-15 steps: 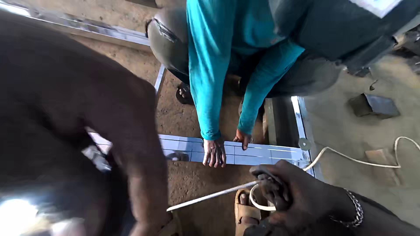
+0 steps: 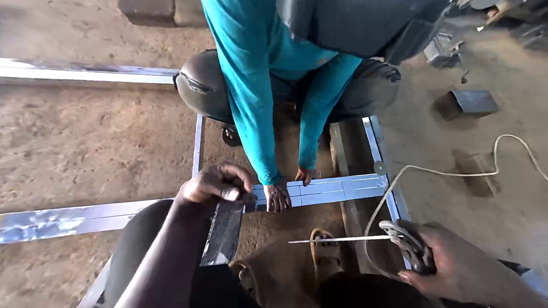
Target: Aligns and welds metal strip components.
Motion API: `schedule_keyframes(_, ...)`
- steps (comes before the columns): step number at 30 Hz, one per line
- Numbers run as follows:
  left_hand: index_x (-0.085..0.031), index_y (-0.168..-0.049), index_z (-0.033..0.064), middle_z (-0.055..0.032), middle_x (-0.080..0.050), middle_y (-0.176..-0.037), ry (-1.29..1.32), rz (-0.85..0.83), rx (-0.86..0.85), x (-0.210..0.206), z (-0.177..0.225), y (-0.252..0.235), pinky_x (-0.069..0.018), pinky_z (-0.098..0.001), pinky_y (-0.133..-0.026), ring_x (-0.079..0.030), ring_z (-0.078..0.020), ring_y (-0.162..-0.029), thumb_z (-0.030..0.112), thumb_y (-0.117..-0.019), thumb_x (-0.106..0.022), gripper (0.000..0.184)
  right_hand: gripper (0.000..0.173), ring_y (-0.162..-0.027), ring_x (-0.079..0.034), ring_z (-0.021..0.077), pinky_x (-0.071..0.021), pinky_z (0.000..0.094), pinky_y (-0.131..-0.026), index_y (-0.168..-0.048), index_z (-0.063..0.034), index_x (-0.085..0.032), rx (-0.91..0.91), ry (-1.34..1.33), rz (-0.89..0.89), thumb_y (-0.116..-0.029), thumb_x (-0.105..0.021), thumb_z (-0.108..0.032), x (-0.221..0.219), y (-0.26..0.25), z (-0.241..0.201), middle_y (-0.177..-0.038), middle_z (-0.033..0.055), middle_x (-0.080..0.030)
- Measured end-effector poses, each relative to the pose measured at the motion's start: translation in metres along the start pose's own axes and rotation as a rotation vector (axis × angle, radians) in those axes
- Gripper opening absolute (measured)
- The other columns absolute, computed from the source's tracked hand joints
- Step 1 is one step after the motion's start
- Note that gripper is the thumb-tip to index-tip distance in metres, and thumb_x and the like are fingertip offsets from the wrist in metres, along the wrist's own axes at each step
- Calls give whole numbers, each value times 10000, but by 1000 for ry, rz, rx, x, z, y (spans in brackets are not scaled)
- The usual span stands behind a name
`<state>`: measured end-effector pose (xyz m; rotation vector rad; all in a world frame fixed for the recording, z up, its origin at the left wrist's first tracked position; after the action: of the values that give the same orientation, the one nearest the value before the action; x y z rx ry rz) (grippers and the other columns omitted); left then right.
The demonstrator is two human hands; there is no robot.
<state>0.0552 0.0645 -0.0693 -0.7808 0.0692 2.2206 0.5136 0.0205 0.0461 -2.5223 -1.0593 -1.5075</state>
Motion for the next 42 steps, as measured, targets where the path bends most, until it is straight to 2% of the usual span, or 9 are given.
schedule_keyframes(4,-789,-1045,193,34,-747,-835,21,113,22,24,-25,-28,-589,-200,-630,-685,-17,-694,255,-887,-757,173,604,-633,-628,140,-532,406,-564,-1111,-59,-671,-202,-11,18,-709,-804,-489,7,39,-5,-744,31,-649)
schedule_keyframes(7,-767,-1044,163,-6,-730,-816,8,381,5,27,-43,-46,-592,-240,-620,-677,-55,-671,157,-895,-663,181,626,-671,-627,150,-544,402,-612,-1168,10,-639,-331,-133,27,-763,-831,-427,8,65,0,-799,74,-654)
schedule_keyframes(10,-693,-1044,108,-50,-716,-823,-9,556,-56,23,-53,-67,-600,-280,-629,-684,-99,-680,72,-945,-541,185,741,-714,-619,126,-548,372,-660,-1210,52,-580,-394,-180,113,-741,-876,-439,10,76,-4,-848,73,-646)
schedule_keyframes(14,-646,-1029,95,-22,-701,-832,-84,695,-102,17,-55,-82,-590,-262,-668,-674,-87,-715,34,-979,-538,134,997,-754,-642,153,-570,398,-687,-1334,24,-465,-449,-146,97,-637,-927,-518,2,67,-21,-897,63,-643)
schedule_keyframes(19,-630,-1005,81,-33,-701,-858,-102,814,-144,27,-61,-83,-594,-267,-694,-682,-97,-749,27,-981,-582,77,920,-772,-680,281,-570,519,-693,-1329,58,-479,-411,50,112,-720,-868,-512,-17,44,-35,-913,160,-684)
schedule_keyframes(26,-605,-1006,72,-21,-678,-861,-196,731,-120,27,-67,-95,-587,-285,-705,-665,-104,-755,33,-960,-613,61,787,-713,-644,110,-567,331,-632,-1174,71,-587,-244,63,322,-768,-803,-567,-44,32,-25,-851,109,-687)
schedule_keyframes(33,-569,-884,134,46,-623,-771,-300,751,12,-3,-51,-99,-552,-245,-657,-615,-52,-702,14,-892,-610,127,753,-617,-619,43,-543,270,-548,-1089,42,-644,-214,111,490,-753,-753,-623,-82,20,-19,-762,59,-684)
schedule_keyframes(38,-569,-966,77,32,-607,-766,-479,381,98,37,-62,-100,-534,-246,-656,-600,-52,-692,26,-860,-666,153,736,-593,-607,22,-531,251,-524,-1073,29,-657,-209,140,506,-739,-750,-620,-87,13,-22,-734,33,-675)
schedule_keyframes(42,-584,-1070,14,-14,-649,-855,-551,359,93,38,-67,-110,-546,-268,-723,-622,-68,-761,18,-900,-649,182,737,-581,-600,37,-523,263,-519,-1061,31,-660,-218,165,521,-739,-742,-628,-86,8,-28,-716,37,-668)
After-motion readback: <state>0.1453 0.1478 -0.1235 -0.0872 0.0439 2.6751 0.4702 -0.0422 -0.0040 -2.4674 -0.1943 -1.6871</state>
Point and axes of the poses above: each hand's wrist, its own y-axis away from the middle knuckle, its own x-axis out of the back of the hand, z = x × y, the point moved 1 cm from there along -y, towards the middle knuckle
